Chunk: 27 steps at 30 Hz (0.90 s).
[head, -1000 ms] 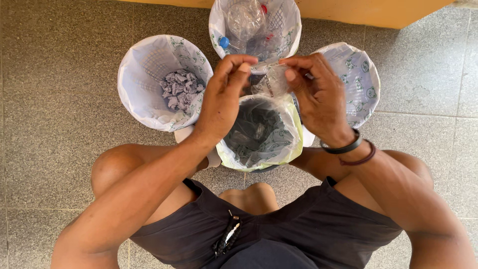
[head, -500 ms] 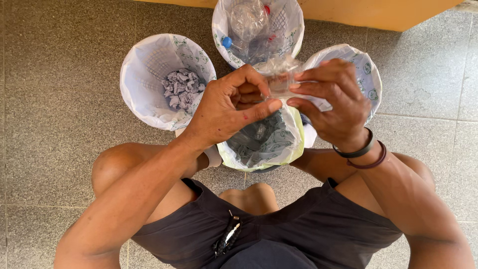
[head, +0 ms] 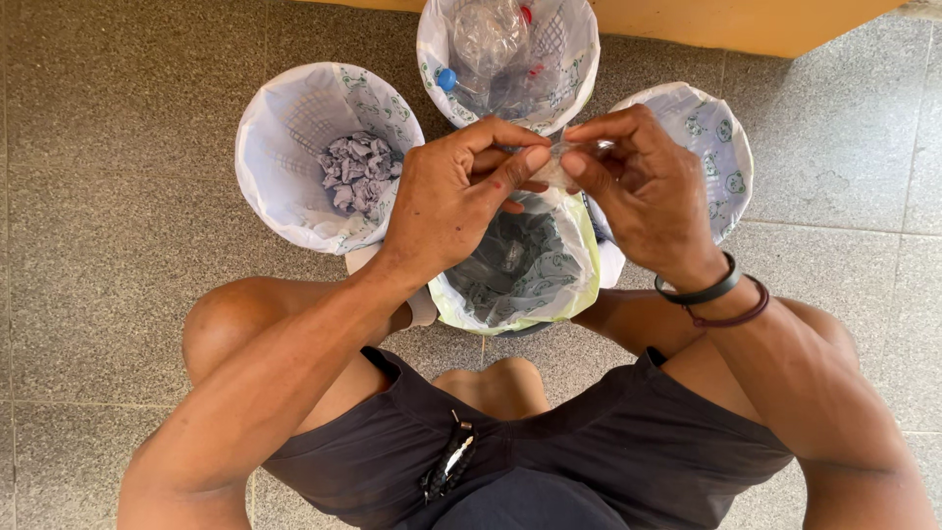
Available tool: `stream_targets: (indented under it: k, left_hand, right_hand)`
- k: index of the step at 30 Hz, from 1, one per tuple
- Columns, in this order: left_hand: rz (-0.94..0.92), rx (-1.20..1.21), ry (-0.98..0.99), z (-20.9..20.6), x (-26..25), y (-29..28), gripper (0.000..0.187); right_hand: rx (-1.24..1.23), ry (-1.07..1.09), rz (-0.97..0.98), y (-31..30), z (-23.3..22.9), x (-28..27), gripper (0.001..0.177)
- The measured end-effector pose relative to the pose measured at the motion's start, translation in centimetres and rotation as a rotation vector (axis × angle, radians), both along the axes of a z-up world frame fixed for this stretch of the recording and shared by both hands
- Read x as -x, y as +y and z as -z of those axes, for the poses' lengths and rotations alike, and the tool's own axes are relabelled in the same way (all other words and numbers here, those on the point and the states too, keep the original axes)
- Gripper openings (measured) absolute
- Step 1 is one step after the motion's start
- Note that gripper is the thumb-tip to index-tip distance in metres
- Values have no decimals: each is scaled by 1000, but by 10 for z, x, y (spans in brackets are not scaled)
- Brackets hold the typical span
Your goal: The person sits on the floor and sorts plastic waste by hand. They pick up plastic bags and wrappers from a central bin, unfold and inspect them, then place them into one of three surrounding bins. The process is repeated for multiple items.
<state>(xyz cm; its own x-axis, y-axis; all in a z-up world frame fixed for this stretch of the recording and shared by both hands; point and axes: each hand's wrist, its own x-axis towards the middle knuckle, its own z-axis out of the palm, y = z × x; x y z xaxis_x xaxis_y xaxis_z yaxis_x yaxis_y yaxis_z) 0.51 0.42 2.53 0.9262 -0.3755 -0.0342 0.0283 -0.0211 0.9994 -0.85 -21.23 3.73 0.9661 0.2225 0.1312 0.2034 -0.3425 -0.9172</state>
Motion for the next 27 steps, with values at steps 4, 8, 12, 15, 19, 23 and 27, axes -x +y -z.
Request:
stream_targets:
  k: [4, 8, 12, 15, 19, 23, 27]
  left_hand:
    - [30, -32, -85, 9, -2, -4, 25]
    - [53, -182, -119, 10, -7, 12, 29]
    - [98, -292, -293, 2, 2, 26, 30]
    - [177, -475, -334, -6, 8, 22, 35]
    - [179, -473, -511, -16, 9, 19, 37]
    - [157, -523, -620, -27, 7, 28, 38]
    - [126, -527, -647, -36, 6, 39, 40]
  right_hand:
    - [259, 37, -88, -32, 18, -17, 15]
    - [404, 355, -167, -115, 49, -58, 28]
    - [733, 666, 104, -194, 119, -74, 37]
    - [887, 653, 234, -223, 170, -69, 53]
    - [1014, 366, 287, -210, 188, -58, 81]
    - [1034, 166, 126, -162, 144, -58, 59]
    - [742, 430, -320, -80, 131, -32, 48]
